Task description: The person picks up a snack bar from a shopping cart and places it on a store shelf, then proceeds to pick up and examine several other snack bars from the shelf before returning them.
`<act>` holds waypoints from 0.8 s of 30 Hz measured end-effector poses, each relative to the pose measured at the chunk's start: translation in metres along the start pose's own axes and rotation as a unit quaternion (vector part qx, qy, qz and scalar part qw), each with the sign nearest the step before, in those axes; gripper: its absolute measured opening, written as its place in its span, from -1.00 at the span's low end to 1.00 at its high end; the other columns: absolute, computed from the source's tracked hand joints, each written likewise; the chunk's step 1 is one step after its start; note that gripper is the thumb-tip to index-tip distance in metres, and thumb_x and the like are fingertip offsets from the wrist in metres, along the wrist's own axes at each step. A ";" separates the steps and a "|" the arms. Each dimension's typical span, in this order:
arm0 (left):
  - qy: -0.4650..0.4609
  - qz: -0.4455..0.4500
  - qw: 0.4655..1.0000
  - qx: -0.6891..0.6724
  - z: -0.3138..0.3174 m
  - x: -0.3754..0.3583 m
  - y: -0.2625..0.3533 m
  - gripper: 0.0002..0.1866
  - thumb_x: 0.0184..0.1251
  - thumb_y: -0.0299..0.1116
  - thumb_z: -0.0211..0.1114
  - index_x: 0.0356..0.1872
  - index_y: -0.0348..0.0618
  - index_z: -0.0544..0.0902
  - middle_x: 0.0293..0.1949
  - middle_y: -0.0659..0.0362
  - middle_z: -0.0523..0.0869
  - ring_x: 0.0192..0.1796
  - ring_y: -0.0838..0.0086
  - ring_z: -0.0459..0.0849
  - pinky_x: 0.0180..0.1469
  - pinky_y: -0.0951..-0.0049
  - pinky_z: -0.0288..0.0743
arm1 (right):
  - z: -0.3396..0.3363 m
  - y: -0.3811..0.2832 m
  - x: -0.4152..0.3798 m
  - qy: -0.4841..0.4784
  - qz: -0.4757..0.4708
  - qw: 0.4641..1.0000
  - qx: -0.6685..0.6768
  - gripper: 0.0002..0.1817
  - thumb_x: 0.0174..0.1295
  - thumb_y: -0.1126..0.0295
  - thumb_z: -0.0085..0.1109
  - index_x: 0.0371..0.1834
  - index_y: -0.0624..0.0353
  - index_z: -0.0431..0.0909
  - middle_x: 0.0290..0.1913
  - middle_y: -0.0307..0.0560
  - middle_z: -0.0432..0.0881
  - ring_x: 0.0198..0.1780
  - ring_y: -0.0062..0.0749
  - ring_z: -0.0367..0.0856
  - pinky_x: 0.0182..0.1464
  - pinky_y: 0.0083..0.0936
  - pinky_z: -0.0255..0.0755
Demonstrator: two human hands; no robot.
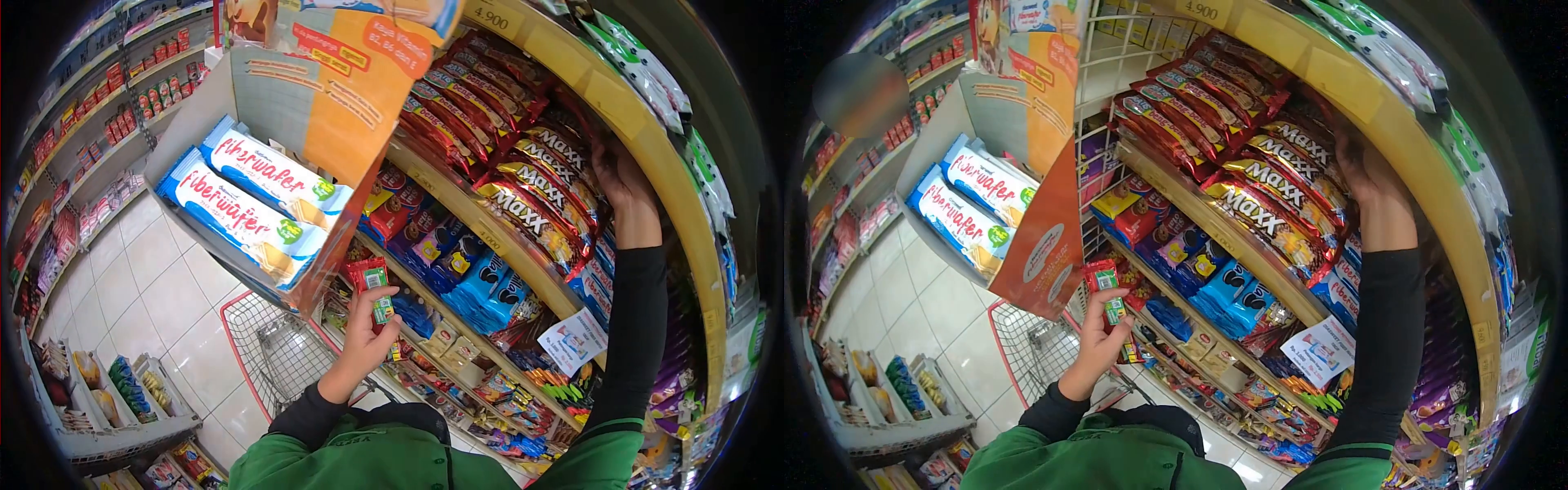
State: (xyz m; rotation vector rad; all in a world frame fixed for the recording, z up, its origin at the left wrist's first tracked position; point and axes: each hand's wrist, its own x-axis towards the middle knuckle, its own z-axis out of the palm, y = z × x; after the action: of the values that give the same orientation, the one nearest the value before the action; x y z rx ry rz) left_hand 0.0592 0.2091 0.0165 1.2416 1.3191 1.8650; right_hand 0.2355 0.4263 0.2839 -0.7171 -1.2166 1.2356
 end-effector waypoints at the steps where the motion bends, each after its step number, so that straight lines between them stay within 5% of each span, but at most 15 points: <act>1: 0.001 -0.001 1.000 -0.002 -0.001 0.000 -0.001 -0.62 -0.07 -0.54 0.14 -0.12 -0.14 0.40 -0.19 0.08 0.36 -0.09 0.32 0.32 0.01 0.45 0.12 | 0.000 0.001 0.002 0.013 0.003 1.000 -0.017 -0.69 0.14 0.54 -0.12 -0.02 0.11 0.26 -0.12 -0.06 0.40 -0.19 -0.42 0.45 -0.33 -0.73 0.44; 7: -0.001 0.002 1.000 0.001 -0.001 0.004 0.001 -0.61 -0.06 -0.54 0.14 -0.10 -0.14 0.39 -0.18 0.09 0.36 -0.08 0.34 0.32 0.01 0.47 0.13 | 0.026 -0.003 0.000 -0.067 -0.046 0.983 0.166 -0.67 0.18 0.39 -0.16 0.05 0.10 0.21 -0.03 -0.02 0.35 -0.01 -0.24 0.35 -0.09 -0.43 0.40; 10: -0.002 0.007 1.000 -0.014 0.002 0.005 0.001 -0.61 -0.05 -0.54 0.13 -0.10 -0.14 0.39 -0.19 0.09 0.36 -0.08 0.34 0.33 0.01 0.47 0.14 | 0.013 -0.001 0.023 -0.213 -0.012 0.954 0.210 -0.59 0.21 0.21 -0.24 0.09 0.13 0.16 0.08 0.04 0.26 0.14 -0.15 0.20 0.06 -0.29 0.28; 12: -0.005 0.007 1.000 -0.028 0.003 0.006 0.001 -0.61 -0.05 -0.55 0.12 -0.09 -0.15 0.38 -0.19 0.09 0.36 -0.08 0.34 0.34 0.00 0.47 0.15 | 0.007 0.004 0.038 -0.202 -0.233 0.941 -0.135 -0.53 0.22 0.13 -0.32 0.14 0.12 0.10 0.14 0.02 0.19 0.19 -0.15 0.13 0.13 -0.24 0.15; 14: -0.009 0.000 0.999 -0.036 0.004 0.006 0.004 -0.62 -0.05 -0.55 0.11 -0.09 -0.15 0.38 -0.19 0.09 0.36 -0.08 0.35 0.35 0.00 0.48 0.16 | 0.002 0.009 0.050 -0.152 -0.414 0.772 -0.457 -0.47 0.23 0.05 -0.40 0.19 0.11 0.04 0.20 0.00 0.12 0.24 -0.16 0.05 0.21 -0.18 0.01; 16: -0.012 0.012 0.999 -0.034 0.006 0.007 0.004 -0.61 -0.05 -0.55 0.11 -0.09 -0.16 0.37 -0.19 0.09 0.35 -0.08 0.35 0.35 -0.01 0.49 0.17 | 0.014 0.007 0.042 -0.075 -0.518 0.599 -0.605 -0.46 0.16 0.02 -0.28 0.16 0.06 0.12 0.18 -0.04 0.17 0.21 -0.20 0.10 0.20 -0.25 0.03; 17: -0.011 0.012 0.999 -0.037 0.007 0.006 0.004 -0.61 -0.05 -0.55 0.11 -0.09 -0.16 0.37 -0.19 0.09 0.35 -0.08 0.35 0.35 -0.01 0.49 0.17 | 0.024 0.006 0.032 -0.033 -0.554 0.559 -0.616 -0.48 0.10 0.04 -0.13 0.11 0.02 0.22 0.13 -0.08 0.26 0.17 -0.25 0.19 0.15 -0.33 0.10; 24: -0.025 0.001 0.997 -0.072 0.015 0.010 0.016 -0.61 -0.03 -0.56 0.10 -0.08 -0.16 0.35 -0.18 0.09 0.32 -0.09 0.38 0.33 -0.02 0.50 0.17 | 0.024 0.017 0.057 -0.038 -0.547 0.589 -0.594 -0.45 0.11 0.02 -0.11 0.14 0.01 0.18 0.16 -0.07 0.23 0.19 -0.26 0.16 0.18 -0.37 0.07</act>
State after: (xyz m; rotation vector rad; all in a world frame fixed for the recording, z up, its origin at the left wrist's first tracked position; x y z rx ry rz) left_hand 0.0695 0.2172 0.0364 1.2077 1.1360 1.8825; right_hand 0.2011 0.4803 0.2914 -0.5641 -2.0256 -0.7703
